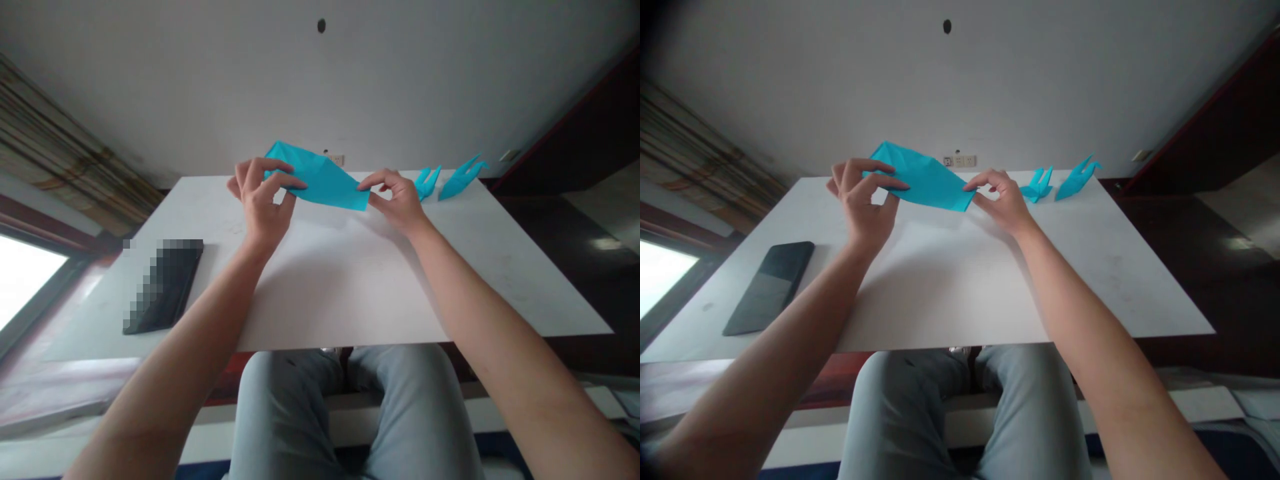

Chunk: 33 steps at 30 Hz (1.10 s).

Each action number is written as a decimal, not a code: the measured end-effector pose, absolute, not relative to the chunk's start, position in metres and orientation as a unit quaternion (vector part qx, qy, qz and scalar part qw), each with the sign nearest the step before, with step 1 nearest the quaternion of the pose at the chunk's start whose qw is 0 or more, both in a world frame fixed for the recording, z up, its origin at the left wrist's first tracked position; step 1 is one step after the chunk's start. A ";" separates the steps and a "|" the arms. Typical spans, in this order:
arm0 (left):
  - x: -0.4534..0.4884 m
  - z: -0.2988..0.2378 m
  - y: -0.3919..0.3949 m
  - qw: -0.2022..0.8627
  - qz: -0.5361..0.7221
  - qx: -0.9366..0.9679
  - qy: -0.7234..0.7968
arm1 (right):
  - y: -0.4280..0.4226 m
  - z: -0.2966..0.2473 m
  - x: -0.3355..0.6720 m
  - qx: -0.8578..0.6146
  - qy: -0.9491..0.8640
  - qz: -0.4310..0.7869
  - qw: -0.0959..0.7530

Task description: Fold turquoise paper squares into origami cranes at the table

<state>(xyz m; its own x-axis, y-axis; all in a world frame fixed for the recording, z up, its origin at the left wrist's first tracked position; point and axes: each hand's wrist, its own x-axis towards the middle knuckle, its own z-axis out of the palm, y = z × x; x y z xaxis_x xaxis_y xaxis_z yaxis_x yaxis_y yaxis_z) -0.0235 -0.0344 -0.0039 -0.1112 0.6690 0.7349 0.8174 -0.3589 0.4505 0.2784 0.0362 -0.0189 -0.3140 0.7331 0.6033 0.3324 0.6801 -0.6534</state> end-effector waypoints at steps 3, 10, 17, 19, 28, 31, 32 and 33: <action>-0.026 -0.008 -0.032 0.027 -0.419 -0.693 -0.585 | 0.032 -0.018 0.282 -0.362 -0.831 0.168 0.388; -0.029 -0.025 -0.026 -0.141 -0.224 -0.817 -0.513 | 0.032 -0.030 0.285 -0.394 -0.868 0.184 0.240; -0.025 -0.026 -0.022 -0.219 -0.267 -0.831 -0.437 | 0.025 -0.017 0.282 -0.355 -0.823 0.360 0.259; -0.024 -0.026 -0.023 -0.229 -0.259 -0.833 -0.433 | 0.025 -0.017 0.282 -0.360 -0.812 0.376 0.263; -0.023 -0.035 -0.022 -0.198 -0.268 -0.805 -0.491 | 0.031 -0.039 0.275 -0.400 -0.845 0.233 0.267; -0.021 -0.035 -0.026 -0.157 -0.235 -0.794 -0.539 | 0.025 -0.042 0.264 -0.418 -0.865 0.162 0.227; -0.022 -0.035 -0.027 -0.151 -0.227 -0.782 -0.560 | 0.024 -0.042 0.262 -0.429 -0.864 0.149 0.215; -0.024 -0.035 -0.028 -0.149 -0.221 -0.770 -0.579 | 0.022 -0.043 0.261 -0.439 -0.863 0.142 0.205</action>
